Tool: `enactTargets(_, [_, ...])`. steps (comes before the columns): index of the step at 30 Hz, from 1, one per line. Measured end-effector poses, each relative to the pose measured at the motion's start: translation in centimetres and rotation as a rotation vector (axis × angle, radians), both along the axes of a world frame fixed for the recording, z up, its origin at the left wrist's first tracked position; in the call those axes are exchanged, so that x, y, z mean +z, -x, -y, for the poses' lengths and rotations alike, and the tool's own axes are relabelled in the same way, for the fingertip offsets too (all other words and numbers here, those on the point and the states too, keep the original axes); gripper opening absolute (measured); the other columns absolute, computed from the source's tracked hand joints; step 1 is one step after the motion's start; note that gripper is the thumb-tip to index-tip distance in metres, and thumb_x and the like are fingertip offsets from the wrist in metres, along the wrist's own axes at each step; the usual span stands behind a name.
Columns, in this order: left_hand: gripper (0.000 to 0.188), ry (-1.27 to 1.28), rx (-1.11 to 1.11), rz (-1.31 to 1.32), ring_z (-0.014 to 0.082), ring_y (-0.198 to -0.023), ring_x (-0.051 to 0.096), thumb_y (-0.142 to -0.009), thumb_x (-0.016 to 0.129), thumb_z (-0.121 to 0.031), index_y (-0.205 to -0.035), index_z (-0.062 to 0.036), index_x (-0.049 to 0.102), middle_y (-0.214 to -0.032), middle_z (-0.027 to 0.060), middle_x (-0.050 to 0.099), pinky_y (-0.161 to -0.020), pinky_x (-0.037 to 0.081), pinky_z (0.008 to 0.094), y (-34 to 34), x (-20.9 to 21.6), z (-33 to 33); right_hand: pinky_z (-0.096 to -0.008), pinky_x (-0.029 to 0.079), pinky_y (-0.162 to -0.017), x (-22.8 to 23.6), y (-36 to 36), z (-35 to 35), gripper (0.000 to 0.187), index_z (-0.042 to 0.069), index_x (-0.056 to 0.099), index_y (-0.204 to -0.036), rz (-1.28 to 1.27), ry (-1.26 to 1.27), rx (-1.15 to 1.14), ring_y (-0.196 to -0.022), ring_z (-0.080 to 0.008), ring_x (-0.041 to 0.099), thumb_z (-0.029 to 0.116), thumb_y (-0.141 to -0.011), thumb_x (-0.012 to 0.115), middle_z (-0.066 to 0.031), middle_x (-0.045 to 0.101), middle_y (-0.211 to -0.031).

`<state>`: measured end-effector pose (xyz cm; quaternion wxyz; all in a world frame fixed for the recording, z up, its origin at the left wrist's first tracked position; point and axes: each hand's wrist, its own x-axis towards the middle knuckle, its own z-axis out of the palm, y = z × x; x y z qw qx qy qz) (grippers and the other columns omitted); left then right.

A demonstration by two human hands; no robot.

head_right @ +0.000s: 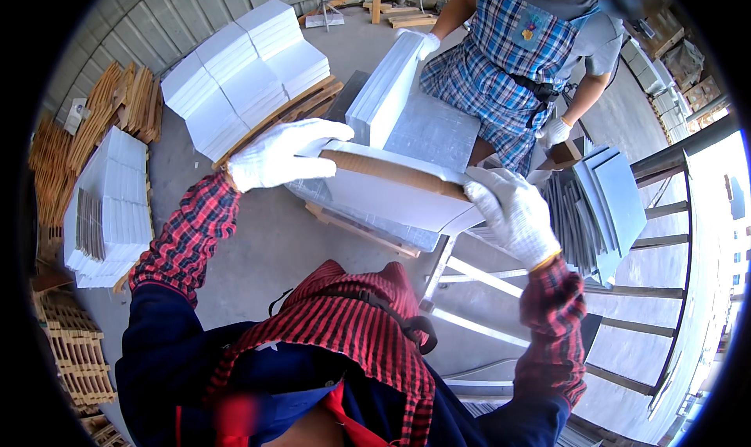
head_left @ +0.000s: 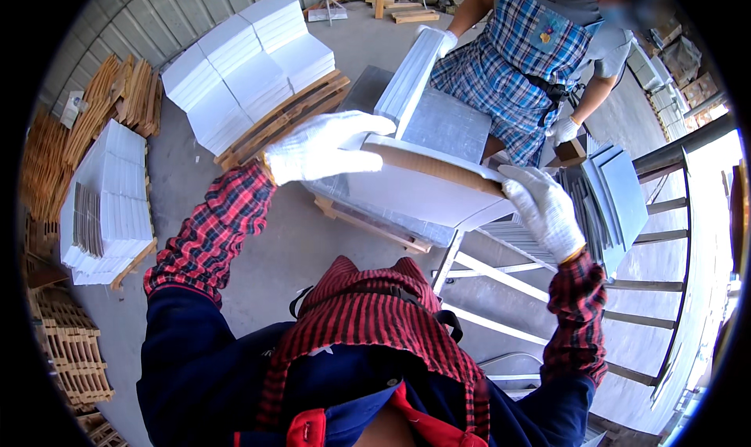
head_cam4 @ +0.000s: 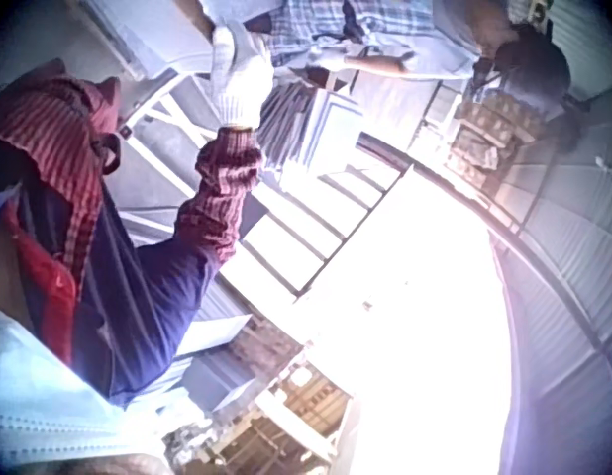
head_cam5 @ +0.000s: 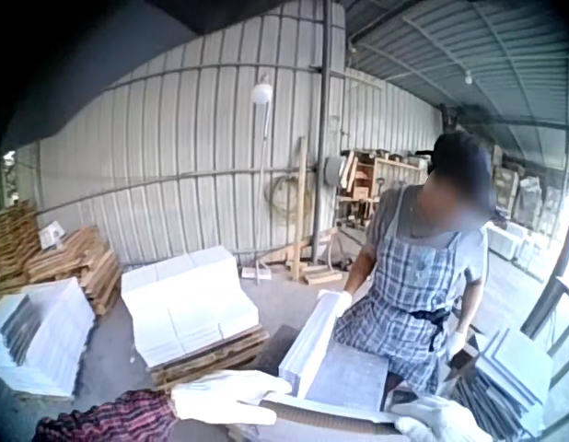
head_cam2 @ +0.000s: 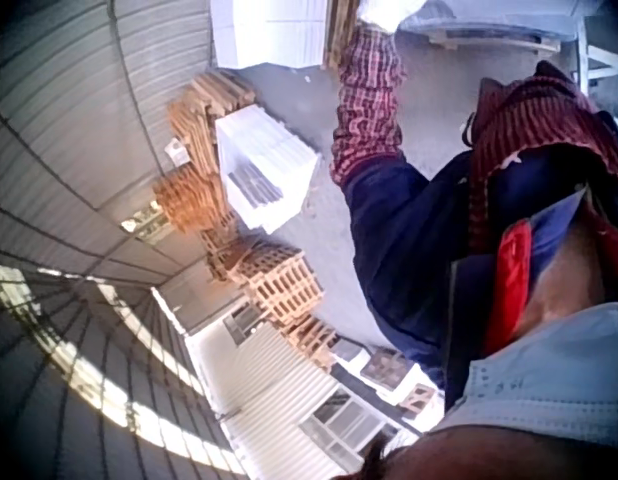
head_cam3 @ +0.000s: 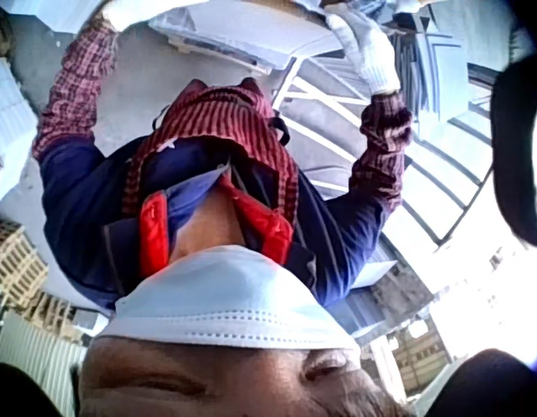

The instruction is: The person wraps flat grey panels in plastic film and secures them with tape. They then place the wrapped panels into a cardboard box and stack them on a metal rack.

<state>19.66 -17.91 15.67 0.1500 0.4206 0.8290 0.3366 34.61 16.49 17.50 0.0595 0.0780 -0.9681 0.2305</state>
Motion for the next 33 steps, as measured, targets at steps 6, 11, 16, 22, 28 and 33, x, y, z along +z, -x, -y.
enactTargets(6, [0.052, 0.221, 0.029, 0.033, 0.0289, -0.117, 0.062, -0.091, 0.068, -0.043, -0.128, -0.0067, 0.065, -0.123, 0.0145, 0.067, -0.100, 0.047, 0.0404, 0.1, 0.5, 2.4, -0.0382, 0.052, -0.079, 2.6, 0.7, -1.4, 0.050, 0.000, 0.070, -0.113, 0.459, -0.070, -0.109, -0.086, -0.0309, 0.070, 0.045, -0.101, 0.052, -0.0213, 0.072, -0.092])
enactTargets(11, [0.046, 0.299, 0.165, 0.243, 0.0260, -0.107, 0.066, -0.091, 0.069, -0.039, -0.122, -0.0054, 0.068, -0.113, 0.0110, 0.072, -0.096, 0.048, 0.0369, -0.4, 1.2, 2.3, -0.0374, 0.052, -0.084, 0.5, 0.5, -1.6, 0.046, -0.003, 0.070, -0.114, 0.445, 0.078, 0.058, -0.083, -0.0315, 0.069, 0.038, -0.101, 0.054, -0.0216, 0.073, -0.097])
enactTargets(16, [0.046, 0.065, 0.283, 0.178, 0.0256, -0.113, 0.062, -0.086, 0.076, -0.028, -0.125, -0.0070, 0.064, -0.118, 0.0097, 0.067, -0.100, 0.046, 0.0370, -1.8, -0.9, 1.0, -0.0391, 0.052, -0.075, -3.4, -0.2, -2.3, 0.034, 0.001, 0.073, -0.107, 0.483, 0.193, 0.026, -0.077, -0.0301, 0.070, 0.028, -0.099, 0.055, -0.0219, 0.072, -0.086])
enactTargets(22, [0.040, -0.121, -0.212, -0.947, 0.0272, -0.122, 0.055, -0.075, 0.079, -0.015, -0.114, -0.0173, 0.068, -0.118, 0.0030, 0.063, -0.106, 0.044, 0.0437, -3.7, -1.6, -2.1, -0.0404, 0.055, -0.080, 0.0, 1.4, -2.2, 0.029, 0.008, 0.071, -0.114, 0.450, -0.173, 0.053, -0.091, -0.0326, 0.069, 0.023, -0.095, 0.055, -0.0139, 0.072, -0.100])
enactTargets(28, [0.082, 0.181, -0.241, -0.707, 0.0347, -0.146, 0.032, -0.089, 0.049, -0.070, -0.147, -0.0118, 0.047, -0.156, 0.0113, 0.039, -0.121, 0.018, 0.0564, -5.6, -3.3, -5.1, -0.0422, 0.054, -0.083, -0.1, -0.8, -3.6, 0.037, 0.009, 0.069, -0.117, 0.275, -0.139, 0.049, -0.096, -0.0343, 0.068, 0.036, -0.100, 0.052, -0.0161, 0.071, -0.105])
enactTargets(33, [0.103, 0.174, -0.276, -0.657, 0.0372, -0.147, 0.029, -0.080, 0.041, -0.086, -0.148, -0.0102, 0.045, -0.156, 0.0136, 0.039, -0.122, 0.014, 0.0562, -4.8, -3.9, -4.7, -0.0374, 0.046, -0.101, 1.9, -4.0, -5.6, 0.053, 0.002, 0.065, -0.127, 0.400, 0.655, -0.043, -0.117, -0.0245, 0.060, 0.047, -0.102, 0.052, -0.0153, 0.067, -0.122])
